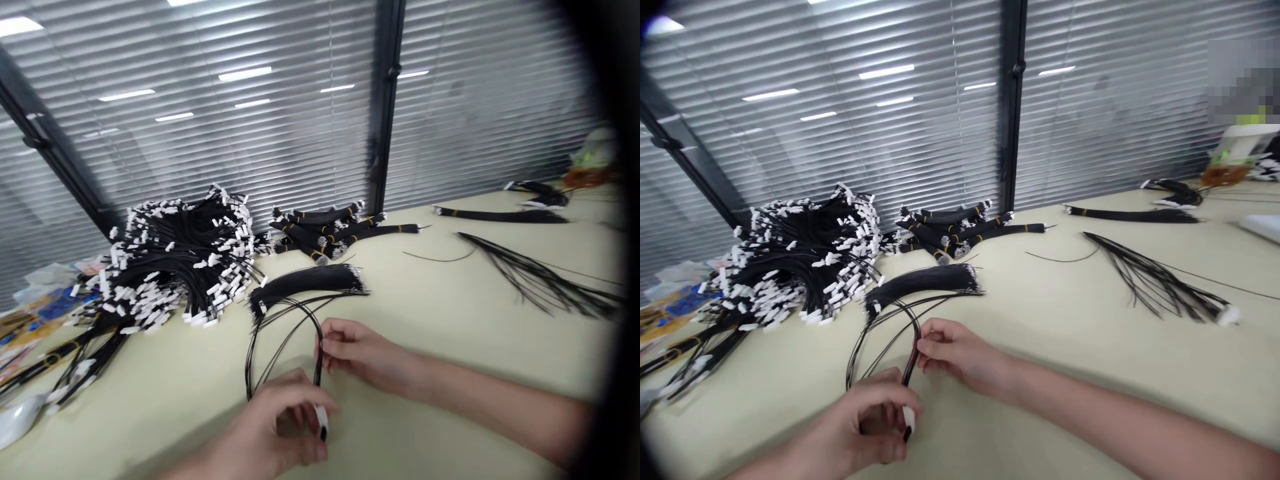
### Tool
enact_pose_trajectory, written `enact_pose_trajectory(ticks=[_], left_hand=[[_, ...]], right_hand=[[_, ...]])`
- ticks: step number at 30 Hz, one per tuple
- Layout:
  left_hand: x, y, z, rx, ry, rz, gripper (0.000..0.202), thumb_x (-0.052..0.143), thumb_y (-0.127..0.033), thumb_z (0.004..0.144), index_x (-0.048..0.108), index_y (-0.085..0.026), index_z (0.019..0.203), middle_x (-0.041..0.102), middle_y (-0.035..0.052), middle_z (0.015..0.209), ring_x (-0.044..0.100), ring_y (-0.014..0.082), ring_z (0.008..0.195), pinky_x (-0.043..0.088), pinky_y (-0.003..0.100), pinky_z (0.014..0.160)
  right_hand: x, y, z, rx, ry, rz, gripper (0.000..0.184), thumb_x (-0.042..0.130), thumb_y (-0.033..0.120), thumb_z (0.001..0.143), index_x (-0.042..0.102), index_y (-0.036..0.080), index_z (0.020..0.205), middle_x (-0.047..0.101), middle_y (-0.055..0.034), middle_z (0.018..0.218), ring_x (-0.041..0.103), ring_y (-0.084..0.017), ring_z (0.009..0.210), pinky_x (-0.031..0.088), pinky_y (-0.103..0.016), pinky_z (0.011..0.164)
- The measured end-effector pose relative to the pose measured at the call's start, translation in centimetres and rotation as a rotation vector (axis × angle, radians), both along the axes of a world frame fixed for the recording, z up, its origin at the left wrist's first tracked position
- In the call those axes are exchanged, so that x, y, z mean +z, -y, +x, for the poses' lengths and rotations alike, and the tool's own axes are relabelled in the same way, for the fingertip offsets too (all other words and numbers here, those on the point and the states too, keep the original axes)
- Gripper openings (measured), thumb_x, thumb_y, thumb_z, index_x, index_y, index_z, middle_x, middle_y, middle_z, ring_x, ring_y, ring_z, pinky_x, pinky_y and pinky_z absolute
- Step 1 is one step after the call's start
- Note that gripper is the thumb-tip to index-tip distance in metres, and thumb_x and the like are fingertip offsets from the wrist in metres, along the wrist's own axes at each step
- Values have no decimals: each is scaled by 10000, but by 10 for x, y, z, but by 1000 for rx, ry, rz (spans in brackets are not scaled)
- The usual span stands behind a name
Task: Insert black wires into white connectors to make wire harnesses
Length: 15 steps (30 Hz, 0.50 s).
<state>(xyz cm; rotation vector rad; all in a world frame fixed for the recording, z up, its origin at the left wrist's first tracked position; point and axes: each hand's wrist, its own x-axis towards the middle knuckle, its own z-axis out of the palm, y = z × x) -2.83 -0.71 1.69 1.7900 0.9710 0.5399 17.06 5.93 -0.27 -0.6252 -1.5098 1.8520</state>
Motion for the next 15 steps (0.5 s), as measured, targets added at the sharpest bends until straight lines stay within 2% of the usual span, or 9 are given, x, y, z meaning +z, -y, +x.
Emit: enact_pose_trajectory(ticks=[3,6,8,10,12,13,15], left_hand=[[-2,-1,2,79,56,-153,336,687,-118,711,582,-207,1017,574,-10,798,562,107,681,458,195,567],[-2,-1,5,105,39,-183,355,691,-108,676,571,-200,997,553,-24,767,545,114,703,454,210,602],[-1,-1,6,118,28,-201,385,686,-107,663,561,-198,1016,532,-31,747,533,116,696,448,216,600],[-1,-1,7,136,21,-226,412,683,-109,655,550,-198,1035,521,-35,744,521,113,683,440,216,590],[-3,-1,7,148,19,-229,423,690,-115,651,541,-201,1037,545,-26,786,510,105,673,431,213,585],[-5,-1,7,152,15,-228,430,694,-117,649,534,-203,1038,564,-20,818,505,100,665,427,211,583],[-7,-2,8,162,15,-224,434,691,-110,648,523,-208,1036,595,-11,866,505,92,655,420,206,580]], right_hand=[[-3,-2,-2,-27,101,144,259,535,414,866,459,168,830,551,-7,719,567,-128,694,453,-274,693],[-4,-3,-2,-70,207,302,220,458,373,908,489,161,857,584,-27,740,577,-142,706,478,-291,689],[-5,-10,4,-127,311,465,188,428,307,922,540,156,905,618,-59,835,581,-167,784,473,-329,744],[-6,-23,15,-201,422,654,169,448,204,898,589,161,981,623,-95,1002,547,-215,962,401,-409,890],[-9,-42,29,-268,527,830,260,466,91,848,607,155,1057,581,-128,1157,436,-269,1153,244,-487,1013],[-11,-52,37,-303,575,901,316,442,54,843,597,146,1102,553,-144,1210,384,-283,1205,184,-512,1032],[-15,-70,48,-353,665,1008,331,410,42,858,599,127,1116,546,-167,1215,363,-303,1213,166,-538,1018]])
